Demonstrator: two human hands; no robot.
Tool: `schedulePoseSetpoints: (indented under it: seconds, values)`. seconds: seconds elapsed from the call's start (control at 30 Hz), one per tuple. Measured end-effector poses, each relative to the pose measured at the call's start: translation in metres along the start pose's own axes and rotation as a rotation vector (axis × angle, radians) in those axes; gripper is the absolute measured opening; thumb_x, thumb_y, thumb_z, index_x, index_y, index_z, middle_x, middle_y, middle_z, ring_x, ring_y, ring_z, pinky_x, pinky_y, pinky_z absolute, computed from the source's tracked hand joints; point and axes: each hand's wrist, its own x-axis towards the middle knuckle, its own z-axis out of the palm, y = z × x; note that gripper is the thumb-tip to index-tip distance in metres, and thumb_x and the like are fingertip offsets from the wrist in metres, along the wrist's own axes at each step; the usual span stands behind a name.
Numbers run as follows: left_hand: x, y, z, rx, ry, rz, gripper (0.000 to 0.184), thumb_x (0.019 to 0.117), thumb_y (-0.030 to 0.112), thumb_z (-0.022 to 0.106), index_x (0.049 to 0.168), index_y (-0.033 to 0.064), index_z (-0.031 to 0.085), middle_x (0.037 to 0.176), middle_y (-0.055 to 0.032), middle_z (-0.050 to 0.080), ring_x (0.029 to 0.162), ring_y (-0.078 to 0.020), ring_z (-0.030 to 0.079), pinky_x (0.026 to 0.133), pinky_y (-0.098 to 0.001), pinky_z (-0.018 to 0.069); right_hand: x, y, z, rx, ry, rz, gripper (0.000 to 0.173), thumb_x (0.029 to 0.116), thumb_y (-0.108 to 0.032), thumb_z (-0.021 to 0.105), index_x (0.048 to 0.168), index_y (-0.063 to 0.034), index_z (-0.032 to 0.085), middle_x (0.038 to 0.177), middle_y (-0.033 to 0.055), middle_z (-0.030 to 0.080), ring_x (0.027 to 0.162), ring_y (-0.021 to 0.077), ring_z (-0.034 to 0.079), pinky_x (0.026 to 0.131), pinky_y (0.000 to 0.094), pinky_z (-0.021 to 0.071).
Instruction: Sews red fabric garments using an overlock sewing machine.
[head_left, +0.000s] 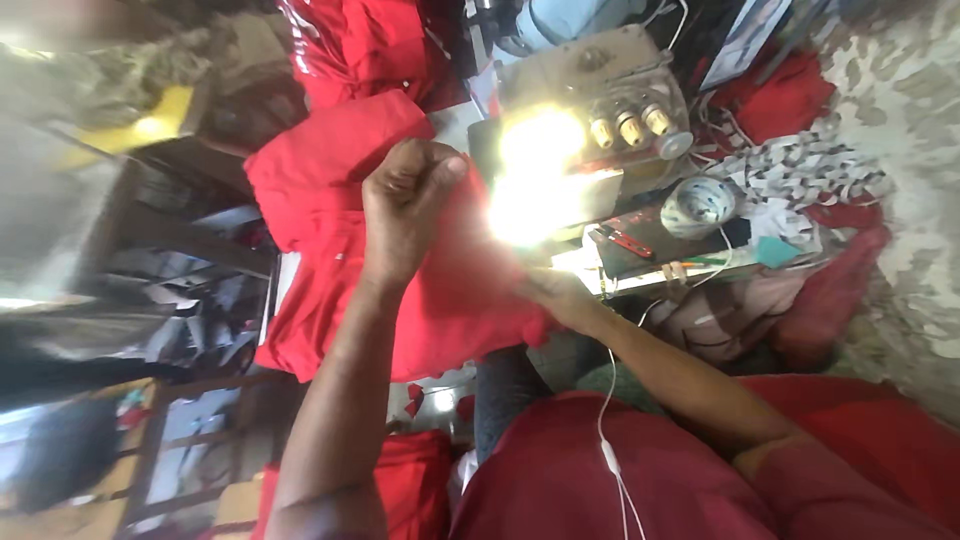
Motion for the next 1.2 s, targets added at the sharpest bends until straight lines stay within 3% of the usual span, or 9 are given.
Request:
schedulePoseSetpoints:
  seconds: [0.17, 0.27, 0.4, 0.47, 0.57, 0.67, 0.8, 0.87, 1.2]
  values:
    - [0.009, -0.010, 0.012, 0.076, 0.026, -0.015, 0.014, 0.1023, 0.010, 0.059, 0.103, -0.0008, 0.068, 0.098, 0.0010, 0.066, 0.090, 0.0025, 0.060, 0.082, -0.0160, 0.0499, -0.015, -0.018, -0.009, -0.041, 0.005, 0.054, 0.020, 0.1031, -0.013, 0.060, 0.092, 0.0004, 0.069, 0.074, 0.0004, 0.064, 0.064, -0.0009, 0.056, 0.060, 0.0159, 0.0490]
    - [0.013, -0.022, 0.032, 0.374, -0.032, -0.083, 0.024, 0.1029, 0.016, 0.058, 0.107, -0.0032, 0.072, 0.102, -0.0169, 0.069, 0.093, -0.0223, 0.066, 0.084, -0.0404, 0.0522, -0.020, -0.008, -0.016, -0.059, -0.008, 0.110, 0.022, 0.1037, -0.013, 0.059, 0.091, 0.0019, 0.069, 0.073, 0.0014, 0.062, 0.065, 0.0009, 0.056, 0.063, 0.0194, 0.0494]
    - [0.013, -0.040, 0.063, 0.412, -0.144, -0.215, 0.027, 0.1048, 0.020, 0.057, 0.112, -0.0028, 0.071, 0.108, -0.0226, 0.072, 0.096, -0.0384, 0.070, 0.083, -0.0631, 0.0511, -0.029, 0.017, -0.017, -0.230, 0.143, 0.031, 0.018, 0.0965, -0.011, 0.068, 0.097, 0.0052, 0.075, 0.108, 0.0176, 0.069, 0.101, 0.0238, 0.067, 0.091, 0.0398, 0.0559]
    - [0.014, -0.049, 0.064, 0.313, -0.176, -0.281, 0.026, 0.1042, 0.019, 0.058, 0.111, -0.0024, 0.070, 0.099, -0.0169, 0.072, 0.088, -0.0262, 0.070, 0.081, -0.0519, 0.0537, -0.030, 0.020, -0.017, -0.223, 0.142, 0.005, 0.020, 0.0985, -0.012, 0.065, 0.099, 0.0060, 0.075, 0.114, 0.0195, 0.070, 0.108, 0.0239, 0.067, 0.096, 0.0379, 0.0547]
    - [0.018, -0.049, 0.057, -0.020, -0.160, -0.377, 0.014, 0.1017, 0.015, 0.059, 0.104, 0.0030, 0.066, 0.084, 0.0070, 0.065, 0.073, 0.0042, 0.059, 0.071, -0.0177, 0.0521, -0.024, 0.020, -0.017, -0.038, 0.032, 0.098, 0.028, 0.1047, -0.013, 0.055, 0.104, 0.0098, 0.070, 0.092, 0.0124, 0.070, 0.083, 0.0044, 0.061, 0.081, 0.0212, 0.0499]
    - [0.019, -0.033, 0.055, -0.049, -0.116, -0.359, 0.008, 0.1001, 0.012, 0.060, 0.098, 0.0070, 0.066, 0.080, 0.0127, 0.064, 0.069, 0.0105, 0.058, 0.064, -0.0100, 0.0494, -0.024, 0.008, -0.018, 0.184, -0.029, 0.131, 0.023, 0.1031, -0.010, 0.057, 0.106, 0.0104, 0.068, 0.091, 0.0069, 0.070, 0.082, -0.0031, 0.061, 0.080, 0.0157, 0.0509]
    - [0.011, -0.054, 0.070, 0.300, -0.146, -0.190, 0.023, 0.1017, 0.010, 0.060, 0.107, -0.0094, 0.070, 0.103, -0.0227, 0.072, 0.096, -0.0291, 0.070, 0.089, -0.0490, 0.0538, -0.029, 0.012, -0.020, 0.244, -0.009, 0.226, 0.022, 0.1041, -0.010, 0.054, 0.106, 0.0074, 0.067, 0.094, 0.0032, 0.069, 0.086, -0.0036, 0.061, 0.083, 0.0168, 0.0513]
    - [0.000, -0.077, 0.088, 0.373, -0.161, -0.166, 0.022, 0.1018, 0.009, 0.059, 0.109, -0.0076, 0.071, 0.107, -0.0264, 0.071, 0.101, -0.0402, 0.071, 0.090, -0.0605, 0.0530, -0.032, 0.033, -0.019, 0.184, 0.023, 0.318, 0.024, 0.1048, -0.012, 0.053, 0.110, 0.0061, 0.069, 0.097, 0.0059, 0.071, 0.089, -0.0005, 0.063, 0.086, 0.0199, 0.0519]
    - [-0.023, -0.112, 0.114, 0.490, -0.066, -0.028, 0.015, 0.0933, 0.013, 0.070, 0.095, -0.0007, 0.075, 0.100, -0.0211, 0.073, 0.101, -0.0402, 0.068, 0.088, -0.0549, 0.0514, -0.048, 0.055, -0.011, 0.192, 0.065, 0.400, 0.021, 0.1037, -0.012, 0.055, 0.101, 0.0024, 0.070, 0.088, 0.0003, 0.070, 0.082, -0.0035, 0.063, 0.076, 0.0164, 0.0516]
